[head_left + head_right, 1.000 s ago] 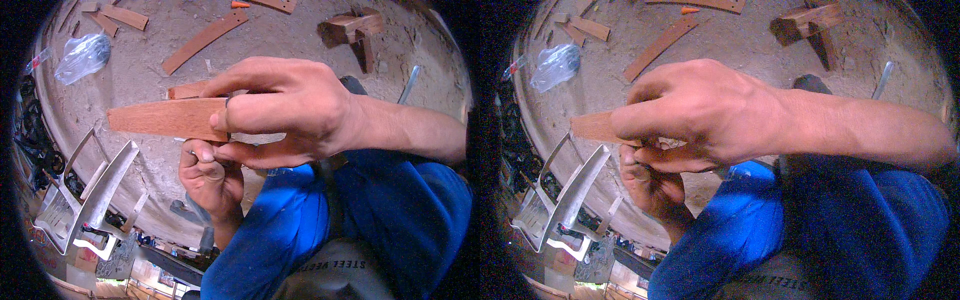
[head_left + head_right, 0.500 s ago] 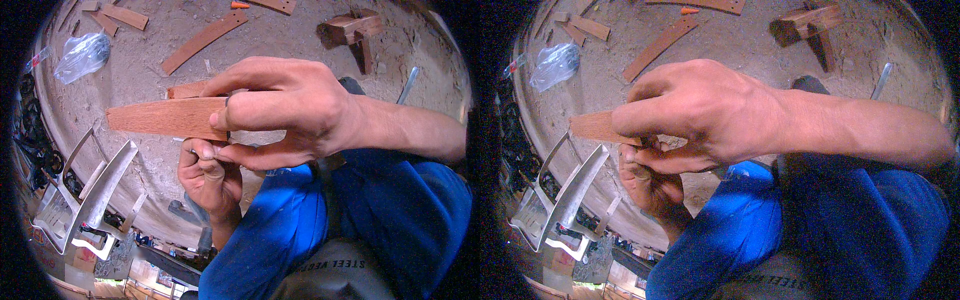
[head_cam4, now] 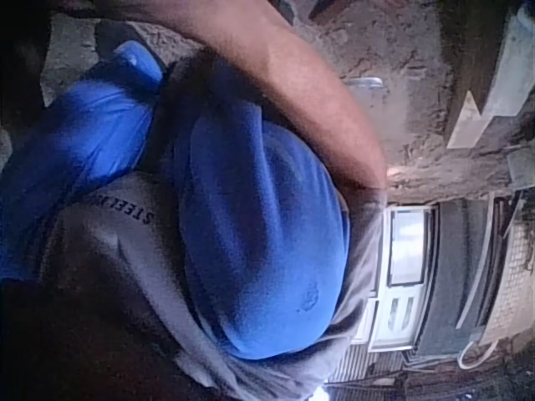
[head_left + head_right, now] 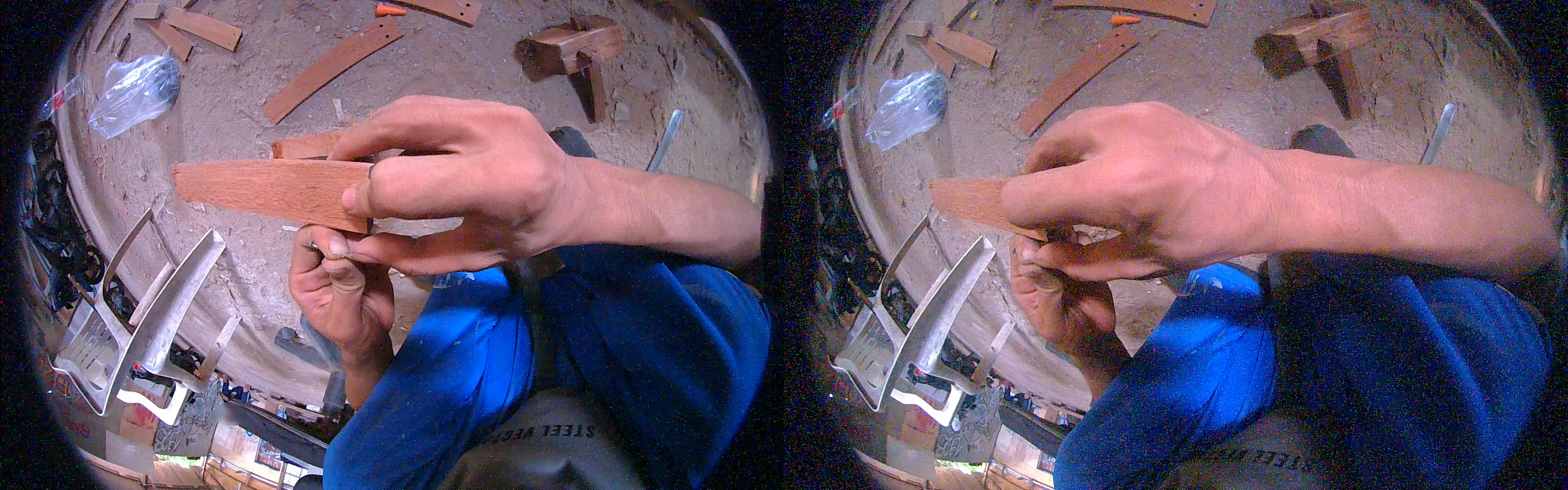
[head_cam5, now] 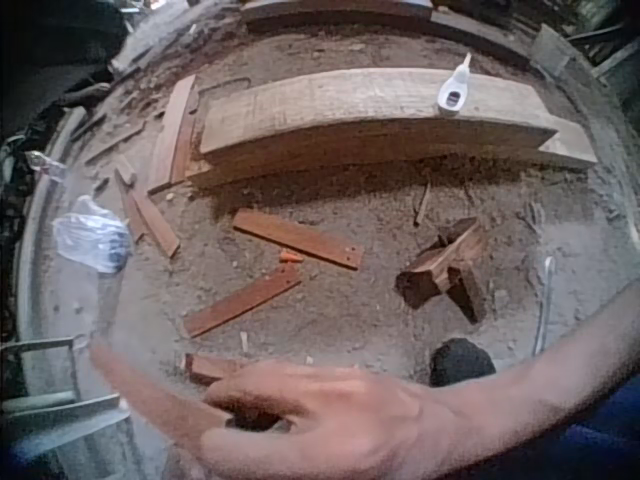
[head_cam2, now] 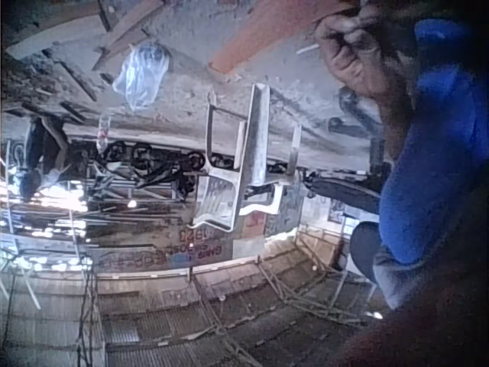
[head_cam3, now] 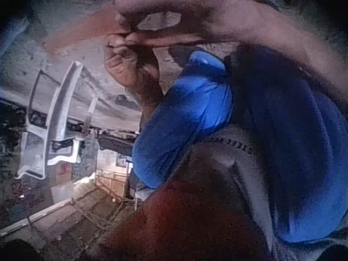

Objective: The person applies adhesive to wood pieces and fits them together, using a mallet to secure the joints.

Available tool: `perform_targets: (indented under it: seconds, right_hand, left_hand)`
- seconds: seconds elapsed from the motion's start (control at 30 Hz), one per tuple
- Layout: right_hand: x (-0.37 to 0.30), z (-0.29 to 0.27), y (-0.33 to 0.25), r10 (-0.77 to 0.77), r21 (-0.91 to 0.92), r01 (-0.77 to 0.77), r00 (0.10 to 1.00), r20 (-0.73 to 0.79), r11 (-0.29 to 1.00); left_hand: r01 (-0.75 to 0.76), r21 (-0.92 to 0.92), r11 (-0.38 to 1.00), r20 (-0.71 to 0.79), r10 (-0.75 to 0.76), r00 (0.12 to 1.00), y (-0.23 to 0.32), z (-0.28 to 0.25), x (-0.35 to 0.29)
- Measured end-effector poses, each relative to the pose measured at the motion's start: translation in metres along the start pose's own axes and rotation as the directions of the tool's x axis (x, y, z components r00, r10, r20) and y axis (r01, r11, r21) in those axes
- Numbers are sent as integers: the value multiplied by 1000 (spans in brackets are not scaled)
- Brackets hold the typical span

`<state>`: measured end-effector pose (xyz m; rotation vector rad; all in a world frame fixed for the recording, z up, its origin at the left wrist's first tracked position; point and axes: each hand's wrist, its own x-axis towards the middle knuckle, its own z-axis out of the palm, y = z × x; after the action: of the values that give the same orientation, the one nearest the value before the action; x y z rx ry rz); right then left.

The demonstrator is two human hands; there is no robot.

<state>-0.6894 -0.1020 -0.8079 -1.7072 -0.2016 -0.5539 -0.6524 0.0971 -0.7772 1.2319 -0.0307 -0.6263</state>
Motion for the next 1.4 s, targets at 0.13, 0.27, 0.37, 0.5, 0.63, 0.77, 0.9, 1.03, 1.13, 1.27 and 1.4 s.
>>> perform_targets:
  seconds: [0.13, 0.27, 0.37, 0.5, 0.63, 0.77, 0.9, 1.03, 1.13, 1.27, 1.4]
  right_hand:
    - [0, -1, 0, 2, 0, -2, 1000, -5, 1000]
    - [-1, -1, 0, -3, 2, 3, 1000, -22, 1000]
    - [-1, 1, 2, -12, 18, 13, 1000, -25, 1000]
    - [-1, 0, 1, -8, 30, 8, 1000, -18, 1000]
    - [-1, 0, 1, -6, 29, 7, 1000, -15, 1000]
    - [-1, 0, 1, 3, 29, -3, 1000, -2, 1000]
    - [-1, 1, 1, 4, 35, -4, 1000, -11, 999]
    - [0, 0, 0, 9, 41, -8, 1000, -4, 999]
    - [-1, 1, 0, 16, 30, -16, 1000, -1, 999]
    - [-1, 4, 2, 11, 23, -11, 1000, -13, 1000]
    - [-1, 1, -2, -1, 11, 1, 1000, -21, 1000]
  left_hand:
    - [-1, 17, 1000, -19, 1, 1000, 1, 3, 0]
    - [20, 24, 1000, -10, -20, 1000, 3, 5, 0]
    - [20, 20, 1000, -17, -20, 1000, 1, 3, -1]
    - [16, 13, 1000, -8, -16, 1000, 0, 0, -1]
    - [25, -10, 1000, -13, -26, 1000, 1, 3, -2]
    - [22, 5, 1000, -15, -22, 1000, 1, 1, -3]
    - [-2, 8, 1000, -24, 2, 1000, 0, 4, -2]
    - [34, 13, 999, -11, -34, 999, 1, -2, -4]
    - [19, 43, 999, -7, -19, 1000, -2, -5, -4]
    - [24, 60, 998, -34, -22, 999, -3, -6, -2]
    - [26, 40, 999, -43, -25, 999, 1, 3, -3]
